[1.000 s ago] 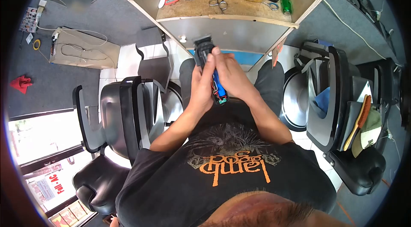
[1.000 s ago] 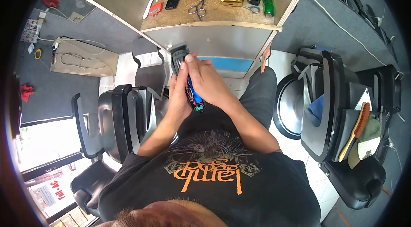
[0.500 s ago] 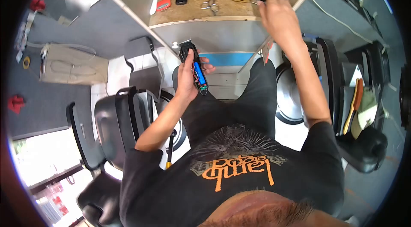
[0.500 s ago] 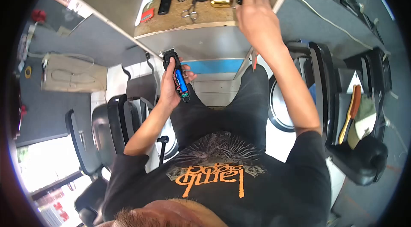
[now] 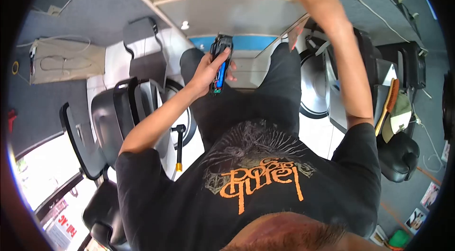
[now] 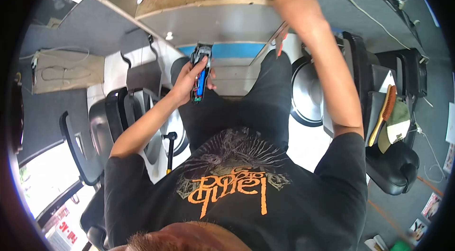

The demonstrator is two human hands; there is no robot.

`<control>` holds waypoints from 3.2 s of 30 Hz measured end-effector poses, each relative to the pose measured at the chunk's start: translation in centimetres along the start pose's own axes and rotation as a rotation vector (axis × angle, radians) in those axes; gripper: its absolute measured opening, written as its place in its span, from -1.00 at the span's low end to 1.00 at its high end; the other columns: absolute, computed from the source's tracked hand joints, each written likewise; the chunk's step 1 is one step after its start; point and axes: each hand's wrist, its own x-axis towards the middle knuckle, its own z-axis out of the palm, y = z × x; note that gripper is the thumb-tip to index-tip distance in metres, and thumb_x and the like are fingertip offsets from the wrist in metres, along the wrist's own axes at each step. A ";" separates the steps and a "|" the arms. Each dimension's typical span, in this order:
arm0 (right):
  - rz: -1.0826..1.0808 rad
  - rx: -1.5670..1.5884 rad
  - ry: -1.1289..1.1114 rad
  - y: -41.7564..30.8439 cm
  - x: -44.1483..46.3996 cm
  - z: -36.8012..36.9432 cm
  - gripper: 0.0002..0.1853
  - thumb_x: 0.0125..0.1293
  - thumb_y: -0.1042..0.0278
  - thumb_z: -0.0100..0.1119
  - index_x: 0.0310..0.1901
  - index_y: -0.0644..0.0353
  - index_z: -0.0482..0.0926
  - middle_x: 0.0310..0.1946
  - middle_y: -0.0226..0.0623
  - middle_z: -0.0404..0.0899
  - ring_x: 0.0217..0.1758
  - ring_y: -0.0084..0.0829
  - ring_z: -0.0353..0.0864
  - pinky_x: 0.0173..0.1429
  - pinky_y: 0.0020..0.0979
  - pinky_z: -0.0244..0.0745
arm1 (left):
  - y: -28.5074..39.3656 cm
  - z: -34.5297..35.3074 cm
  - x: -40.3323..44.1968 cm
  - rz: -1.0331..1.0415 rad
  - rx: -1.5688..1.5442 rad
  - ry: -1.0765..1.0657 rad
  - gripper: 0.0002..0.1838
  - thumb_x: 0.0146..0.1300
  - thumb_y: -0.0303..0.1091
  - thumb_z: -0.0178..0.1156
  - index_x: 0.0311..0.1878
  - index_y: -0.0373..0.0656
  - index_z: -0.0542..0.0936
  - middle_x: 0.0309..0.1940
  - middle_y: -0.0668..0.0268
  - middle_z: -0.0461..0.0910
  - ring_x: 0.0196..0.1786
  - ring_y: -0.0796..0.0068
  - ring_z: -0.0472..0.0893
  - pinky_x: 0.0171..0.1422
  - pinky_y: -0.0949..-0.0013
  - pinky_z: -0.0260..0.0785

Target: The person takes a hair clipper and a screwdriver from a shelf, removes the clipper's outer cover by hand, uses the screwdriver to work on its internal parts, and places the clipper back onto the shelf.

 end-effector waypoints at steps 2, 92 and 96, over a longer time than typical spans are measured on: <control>-0.098 -0.016 0.235 0.7 0.0 1.6 -0.57 0.26 0.59 0.22 0.18 0.42 0.47 0.14 0.51 0.48 0.15 0.41 0.64 0.27 0.08 0.61 | -0.5 -0.4 -0.1 0.013 -0.048 0.019 -0.43 0.65 0.09 0.11 0.34 -0.27 0.45 -0.27 0.22 0.64 -0.46 0.48 0.64 -0.14 0.21 0.70; -0.099 1.477 0.461 -10.1 -13.1 6.9 -0.80 0.60 0.44 0.22 0.06 0.36 0.46 -0.02 0.00 0.67 -0.03 -0.35 0.72 0.08 -0.28 0.66 | 0.5 -1.4 -1.7 -0.065 -0.268 -0.075 -0.19 0.65 0.39 -0.27 0.35 -0.25 0.48 -0.29 0.31 0.58 -0.49 0.56 0.58 -0.42 0.32 0.67; -0.055 2.029 0.359 -12.0 -11.0 5.4 -0.81 0.69 0.32 0.07 0.00 0.31 0.42 -0.12 -0.03 0.66 -0.16 -0.32 0.67 0.06 -0.21 0.61 | -0.3 -1.0 -1.9 -0.100 -0.226 -0.101 -0.16 0.64 0.43 -0.28 0.39 -0.24 0.45 -0.31 0.32 0.57 -0.50 0.58 0.59 -0.45 0.34 0.66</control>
